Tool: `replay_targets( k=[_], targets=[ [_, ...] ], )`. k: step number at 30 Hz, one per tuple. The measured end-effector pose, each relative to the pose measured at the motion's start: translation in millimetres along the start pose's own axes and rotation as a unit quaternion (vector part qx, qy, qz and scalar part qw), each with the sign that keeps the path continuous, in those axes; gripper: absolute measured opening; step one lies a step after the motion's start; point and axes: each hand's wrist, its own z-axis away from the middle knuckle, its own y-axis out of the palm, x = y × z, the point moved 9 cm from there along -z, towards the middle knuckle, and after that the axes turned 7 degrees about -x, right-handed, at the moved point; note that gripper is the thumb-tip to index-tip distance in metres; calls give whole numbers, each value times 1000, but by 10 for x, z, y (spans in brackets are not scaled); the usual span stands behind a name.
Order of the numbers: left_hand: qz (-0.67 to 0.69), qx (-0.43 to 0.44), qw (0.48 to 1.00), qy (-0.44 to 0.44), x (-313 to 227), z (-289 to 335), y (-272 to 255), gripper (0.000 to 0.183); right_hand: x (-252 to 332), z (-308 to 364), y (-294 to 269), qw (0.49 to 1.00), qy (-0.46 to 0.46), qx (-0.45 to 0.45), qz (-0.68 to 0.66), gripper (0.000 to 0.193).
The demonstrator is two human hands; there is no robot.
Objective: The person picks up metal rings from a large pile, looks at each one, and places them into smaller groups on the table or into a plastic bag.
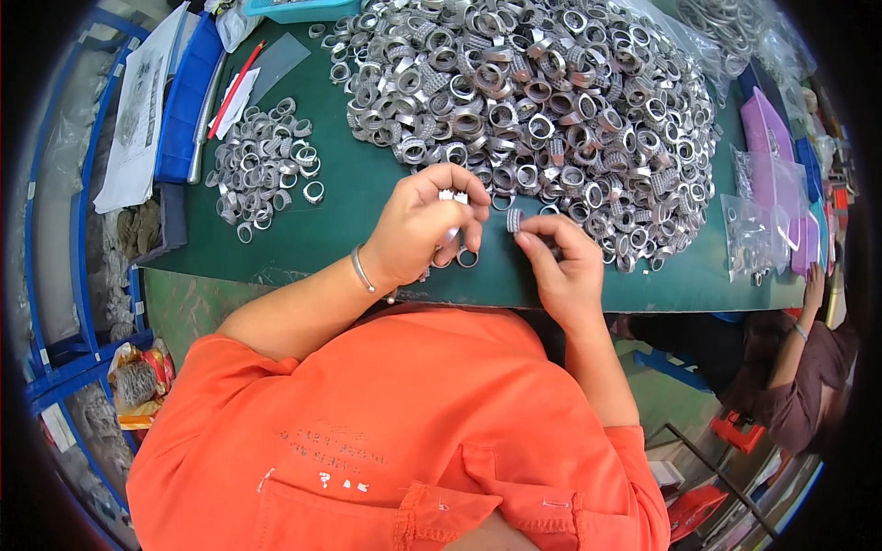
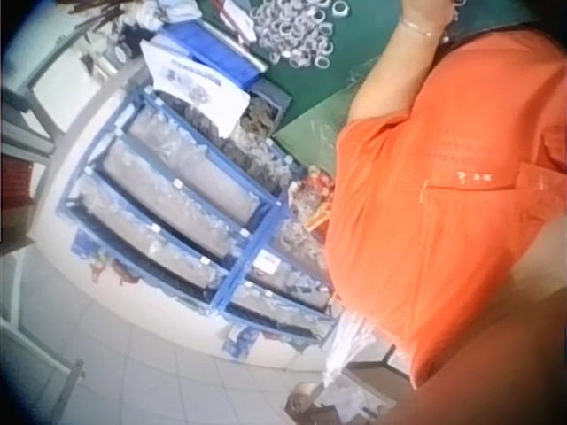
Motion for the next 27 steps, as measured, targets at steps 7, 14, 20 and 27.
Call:
replay_targets(
  k=[7,14,20,27],
  targets=[
    [-339,31,913,224,-148,56,307,37,-128,174,49,928,185,33,-322,9],
    [-306,11,918,253,-164,81,281,32,255,-134,-353,989,-102,-85,67,14],
    [41,38,998,-24,159,-23,240,25,231,-365,-359,964,-124,-99,213,14],
    [-185,-13,973,137,-40,-62,297,45,-5,-127,-312,989,91,-35,-111,12]
  ],
)
